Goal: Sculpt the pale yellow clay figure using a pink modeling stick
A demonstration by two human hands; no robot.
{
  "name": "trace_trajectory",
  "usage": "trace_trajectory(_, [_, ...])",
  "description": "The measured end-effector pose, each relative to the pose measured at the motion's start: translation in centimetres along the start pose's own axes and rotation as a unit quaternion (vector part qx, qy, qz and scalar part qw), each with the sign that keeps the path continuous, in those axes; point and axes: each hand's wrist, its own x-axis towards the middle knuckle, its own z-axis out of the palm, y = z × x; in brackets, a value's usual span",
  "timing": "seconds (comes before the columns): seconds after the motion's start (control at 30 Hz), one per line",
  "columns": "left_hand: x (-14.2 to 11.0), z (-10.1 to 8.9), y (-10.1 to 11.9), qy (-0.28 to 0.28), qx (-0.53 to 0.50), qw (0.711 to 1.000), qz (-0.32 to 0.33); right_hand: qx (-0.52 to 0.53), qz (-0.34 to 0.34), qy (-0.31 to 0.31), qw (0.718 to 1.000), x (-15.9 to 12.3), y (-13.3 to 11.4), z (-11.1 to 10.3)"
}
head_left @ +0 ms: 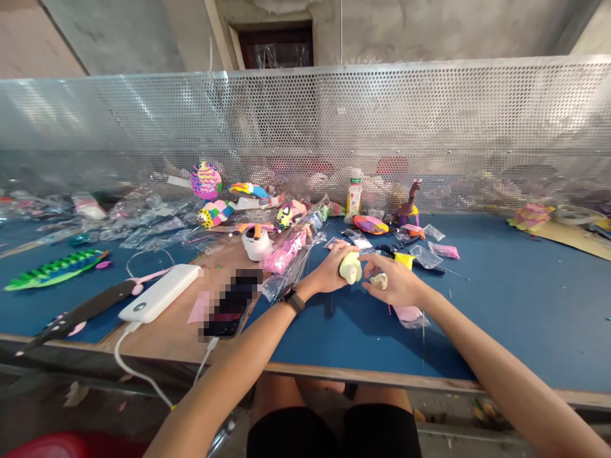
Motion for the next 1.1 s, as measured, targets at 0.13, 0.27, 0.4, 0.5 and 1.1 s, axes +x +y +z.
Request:
trace_trajectory(0.13, [-0.1, -0.2, -0.2, -0.012, 0.005, 1.000, 0.000, -0.037, 0.081, 0.093, 0.992, 0.2, 2.5, -1.6])
trace_trajectory(0.27, [-0.2, -0.5, -0.1, -0.020, 0.013, 1.000, 0.000, -0.093, 0.193, 0.115, 0.970, 0.2, 5.9, -2.5])
trace_trajectory(0.4, [-0.4, -0.8, -0.1, -0.030, 0.011, 0.999, 0.001, -0.128, 0.226, 0.082, 0.962, 0.0, 7.8, -2.4])
trace_trajectory(0.5, [-0.6, -1.1, -0.2, -0.035, 0.007, 0.999, 0.000, -0.137, 0.227, 0.075, 0.961, 0.0, 7.8, -1.9])
trace_trajectory(1.1, [-1.4, -4.4, -0.2, -0.118, -0.058, 0.989, -0.066, -0.132, 0.250, 0.042, 0.958, 1.4, 6.2, -1.0])
